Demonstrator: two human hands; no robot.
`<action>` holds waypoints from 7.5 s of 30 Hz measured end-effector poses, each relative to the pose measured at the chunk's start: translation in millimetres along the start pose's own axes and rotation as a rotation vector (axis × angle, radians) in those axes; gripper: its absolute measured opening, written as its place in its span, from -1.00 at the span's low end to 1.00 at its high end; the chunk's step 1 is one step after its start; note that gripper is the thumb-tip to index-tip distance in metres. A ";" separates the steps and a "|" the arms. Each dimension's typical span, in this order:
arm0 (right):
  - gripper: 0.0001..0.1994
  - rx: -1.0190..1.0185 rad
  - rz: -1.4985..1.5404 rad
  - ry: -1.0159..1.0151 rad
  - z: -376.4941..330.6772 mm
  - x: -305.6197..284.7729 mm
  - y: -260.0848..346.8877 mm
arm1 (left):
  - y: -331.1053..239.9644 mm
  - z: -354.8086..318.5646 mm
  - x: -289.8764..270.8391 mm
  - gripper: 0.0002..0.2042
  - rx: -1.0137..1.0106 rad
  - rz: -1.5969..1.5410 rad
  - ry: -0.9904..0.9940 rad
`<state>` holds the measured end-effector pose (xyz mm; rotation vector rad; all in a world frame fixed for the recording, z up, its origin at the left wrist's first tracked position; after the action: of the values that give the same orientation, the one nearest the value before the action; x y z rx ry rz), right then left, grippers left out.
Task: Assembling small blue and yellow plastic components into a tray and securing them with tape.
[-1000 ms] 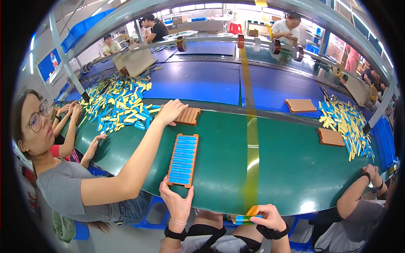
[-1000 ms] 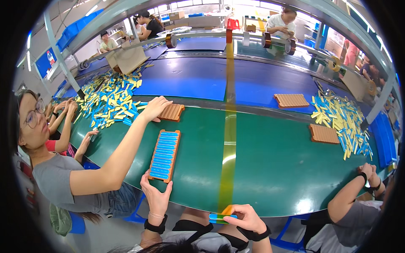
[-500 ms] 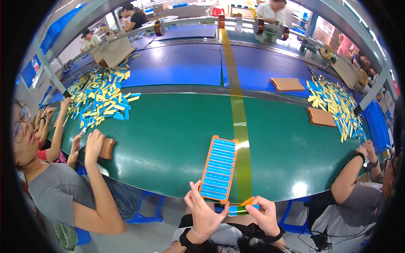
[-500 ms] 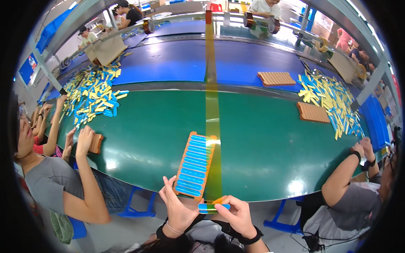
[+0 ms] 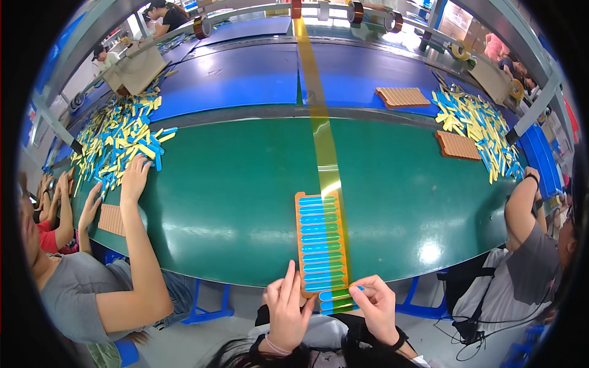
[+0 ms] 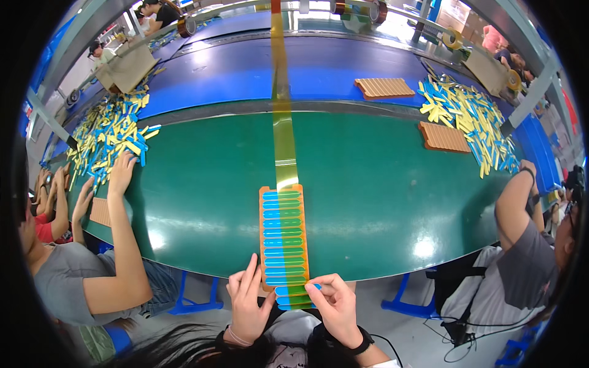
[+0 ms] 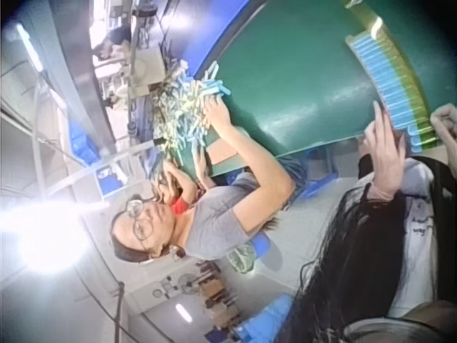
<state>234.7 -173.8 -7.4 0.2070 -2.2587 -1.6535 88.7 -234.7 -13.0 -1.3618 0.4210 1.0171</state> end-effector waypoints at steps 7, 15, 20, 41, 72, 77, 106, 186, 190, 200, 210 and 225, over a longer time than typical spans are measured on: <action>-0.79 0.020 0.024 -0.050 6.4 -3.6 -12.3 | -5.6 11.5 7.5 -0.43 0.059 -0.061 0.010; -0.76 0.059 0.009 -0.091 16.8 -2.2 -20.7 | -0.2 19.8 14.5 -0.43 0.078 0.012 0.033; -0.74 0.116 -0.011 -0.156 16.2 -2.6 -23.3 | -0.2 26.3 5.3 -0.41 0.103 0.071 0.052; -0.82 -0.264 -0.527 -0.018 36.0 3.8 41.5 | -2.5 45.5 -12.6 -0.64 0.919 0.329 0.242; -0.80 -0.495 -1.149 0.064 177.6 60.4 88.7 | 27.7 270.2 36.1 -0.79 -0.041 -0.431 0.106; -0.78 -0.557 -0.931 -0.076 181.7 51.3 107.2 | 16.8 269.3 8.0 -0.76 -0.069 -0.797 0.196; -0.80 0.046 0.123 0.411 131.1 7.0 104.8 | 132.0 259.5 -73.6 -0.54 0.222 0.847 0.331; -0.29 -0.627 -0.964 -0.222 6.0 62.5 6.5 | 65.2 13.1 -38.3 -0.98 -0.538 -1.587 0.055; -0.62 -0.388 -0.484 0.089 13.8 57.6 9.2 | 41.1 13.4 -31.8 -0.98 -0.330 -1.390 0.080; -0.90 0.028 0.063 0.190 1.5 25.4 -4.5 | 2.2 -2.9 4.4 -0.95 -0.205 -1.245 0.152; -0.86 0.062 -0.004 0.218 -27.2 8.6 -17.0 | 5.1 16.6 -19.6 -0.56 0.031 -0.032 -0.117; -0.75 0.203 0.197 -0.110 -31.1 9.3 -21.3 | 1.3 -26.0 -1.9 -0.32 0.161 0.174 0.192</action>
<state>235.2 -211.3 -17.4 -0.0599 -2.4408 -1.3681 94.3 -259.6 -18.0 -1.2978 0.7610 0.9740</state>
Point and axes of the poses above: each hand's wrist, its own z-axis towards the middle knuckle, its own x-axis out of the palm, y = z × x, the point moved 3 cm from there along z, towards the middle knuckle
